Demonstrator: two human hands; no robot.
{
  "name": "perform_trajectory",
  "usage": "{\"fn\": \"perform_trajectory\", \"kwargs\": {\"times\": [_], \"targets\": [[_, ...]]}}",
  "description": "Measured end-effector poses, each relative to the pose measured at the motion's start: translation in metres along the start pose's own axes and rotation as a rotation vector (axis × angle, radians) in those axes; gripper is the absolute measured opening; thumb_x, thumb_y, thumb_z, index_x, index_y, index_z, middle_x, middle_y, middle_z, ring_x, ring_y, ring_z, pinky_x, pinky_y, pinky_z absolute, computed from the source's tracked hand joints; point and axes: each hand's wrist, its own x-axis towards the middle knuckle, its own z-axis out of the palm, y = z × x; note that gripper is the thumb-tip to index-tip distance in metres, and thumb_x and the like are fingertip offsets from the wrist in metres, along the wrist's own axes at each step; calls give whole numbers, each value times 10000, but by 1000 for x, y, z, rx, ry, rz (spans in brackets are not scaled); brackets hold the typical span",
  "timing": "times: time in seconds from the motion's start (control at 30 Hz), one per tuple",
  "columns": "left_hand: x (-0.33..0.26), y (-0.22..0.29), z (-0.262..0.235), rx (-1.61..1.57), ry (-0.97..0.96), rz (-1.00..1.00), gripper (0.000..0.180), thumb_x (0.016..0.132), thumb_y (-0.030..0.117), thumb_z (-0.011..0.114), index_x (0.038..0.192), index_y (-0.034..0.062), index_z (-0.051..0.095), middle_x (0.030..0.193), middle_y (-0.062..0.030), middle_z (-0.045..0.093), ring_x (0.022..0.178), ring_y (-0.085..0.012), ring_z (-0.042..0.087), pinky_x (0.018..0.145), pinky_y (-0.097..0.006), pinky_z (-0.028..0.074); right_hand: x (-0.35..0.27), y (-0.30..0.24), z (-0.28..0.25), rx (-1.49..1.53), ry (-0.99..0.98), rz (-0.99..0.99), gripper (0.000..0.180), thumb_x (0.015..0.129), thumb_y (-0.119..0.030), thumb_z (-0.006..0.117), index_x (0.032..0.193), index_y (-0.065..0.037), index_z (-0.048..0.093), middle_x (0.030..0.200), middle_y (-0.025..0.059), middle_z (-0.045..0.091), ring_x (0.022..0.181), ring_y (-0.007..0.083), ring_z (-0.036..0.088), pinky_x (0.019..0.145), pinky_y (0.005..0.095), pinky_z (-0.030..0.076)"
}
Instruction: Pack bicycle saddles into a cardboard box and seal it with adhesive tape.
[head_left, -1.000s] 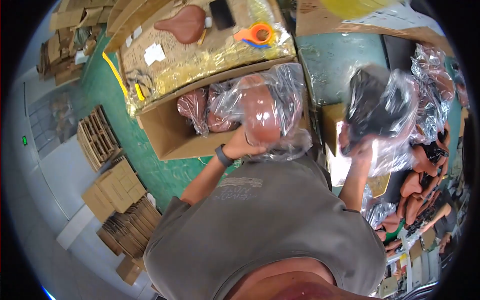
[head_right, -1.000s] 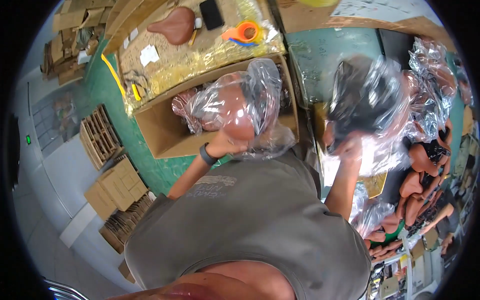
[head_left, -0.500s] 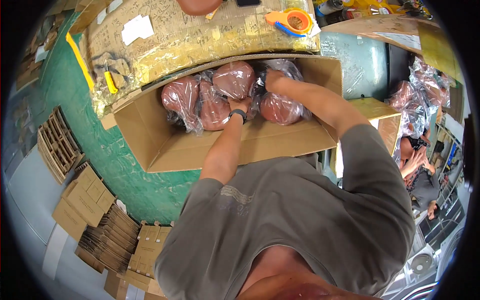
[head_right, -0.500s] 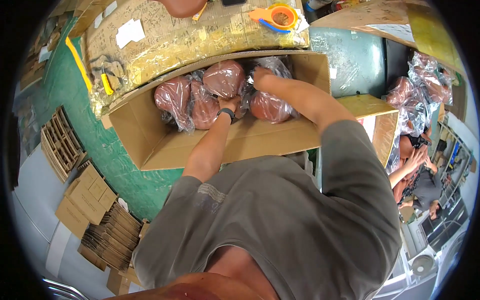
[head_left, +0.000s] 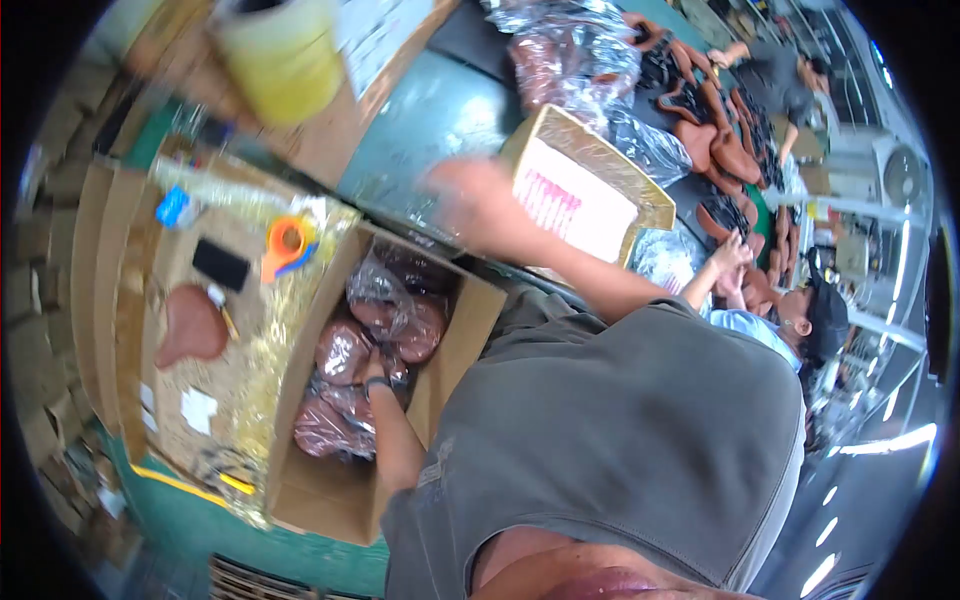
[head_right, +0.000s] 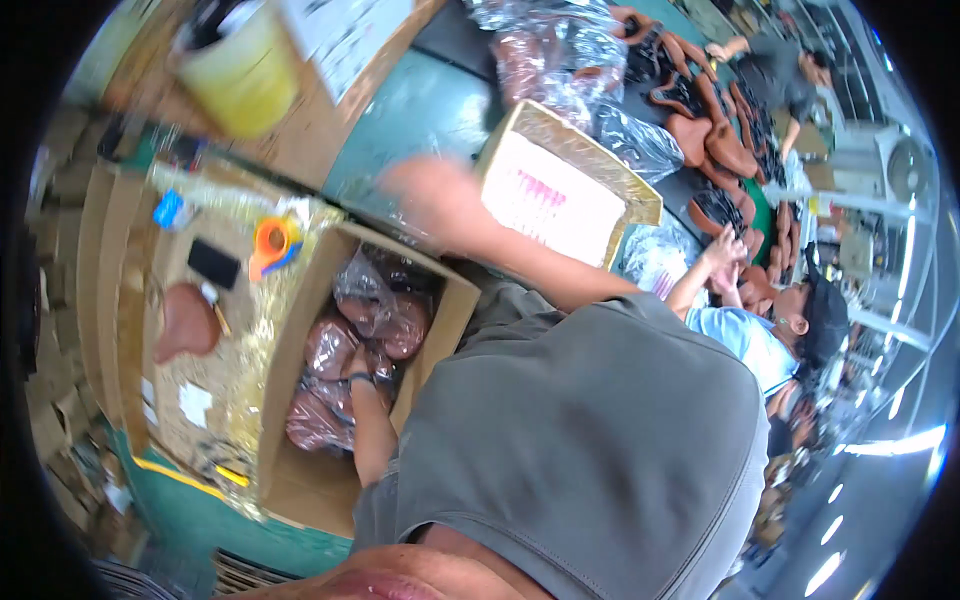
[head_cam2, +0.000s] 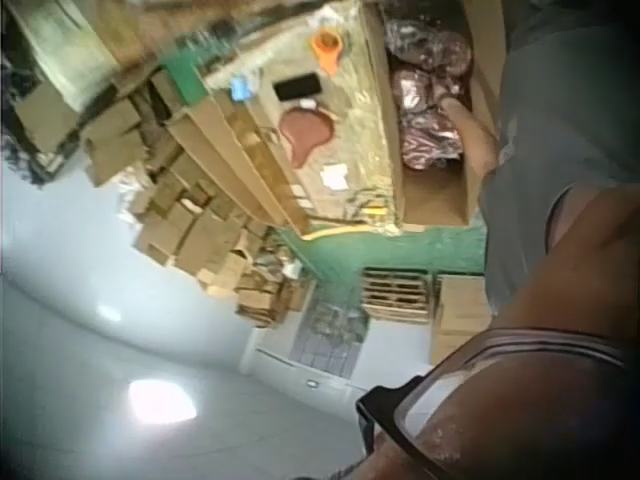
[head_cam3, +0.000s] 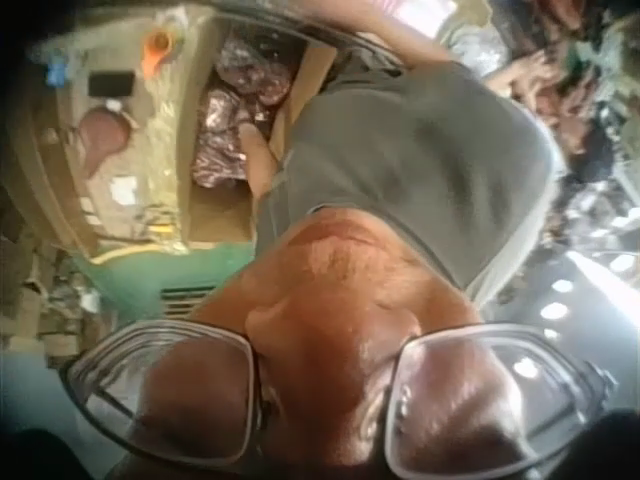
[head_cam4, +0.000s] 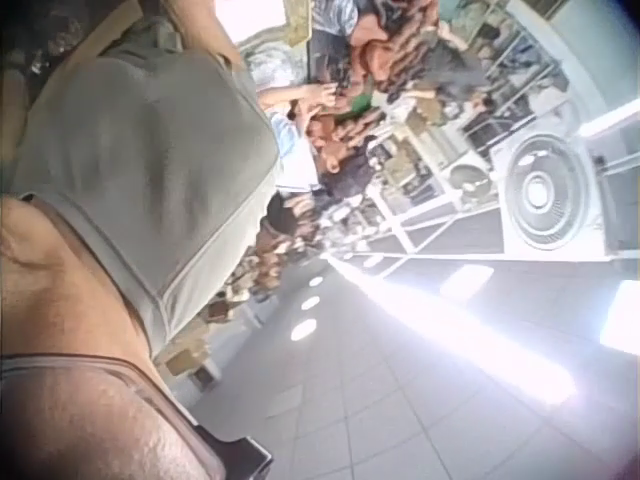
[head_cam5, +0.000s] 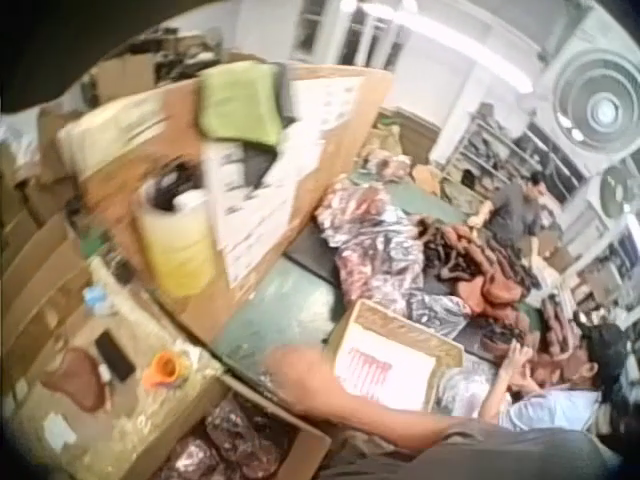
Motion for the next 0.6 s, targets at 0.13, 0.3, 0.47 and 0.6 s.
{"fn": "perform_trajectory", "kwargs": {"times": [0.13,0.3,0.47,0.6], "targets": [[-98,51,-35,-93,49,706,1077,871,188,870,1647,-127,194,1574,-280,501,1383,-372,570,1230,-426,451,-108,324,-196,-534,126,635,686,799,-27,770,1466,-35,607,1324,286,703,1208,451,686,1034,517,556],[-313,156,-17,-114,-28,953,925,960,87,769,1696,-27,220,1588,-246,511,1388,-320,573,1119,-447,516,-280,530,-222,-375,-344,1069,877,755,-123,812,1543,36,463,1417,328,642,1304,492,634,1097,508,542],[-482,252,78,-31,-172,1224,835,988,26,728,1695,17,284,1599,-206,516,1445,-289,523,1170,-443,452,-294,533,-181,-344,-5,728,840,645,-146,872,1399,22,544,1216,277,644,1213,492,596,1073,528,519],[-574,298,182,111,-443,1452,710,989,11,719,1632,6,421,1579,-173,547,1450,-280,527,1180,-440,447,-285,538,-217,-216,-88,754,689,666,-157,874,1288,15,632,1212,257,677,1185,471,614,1035,536,520]]}}
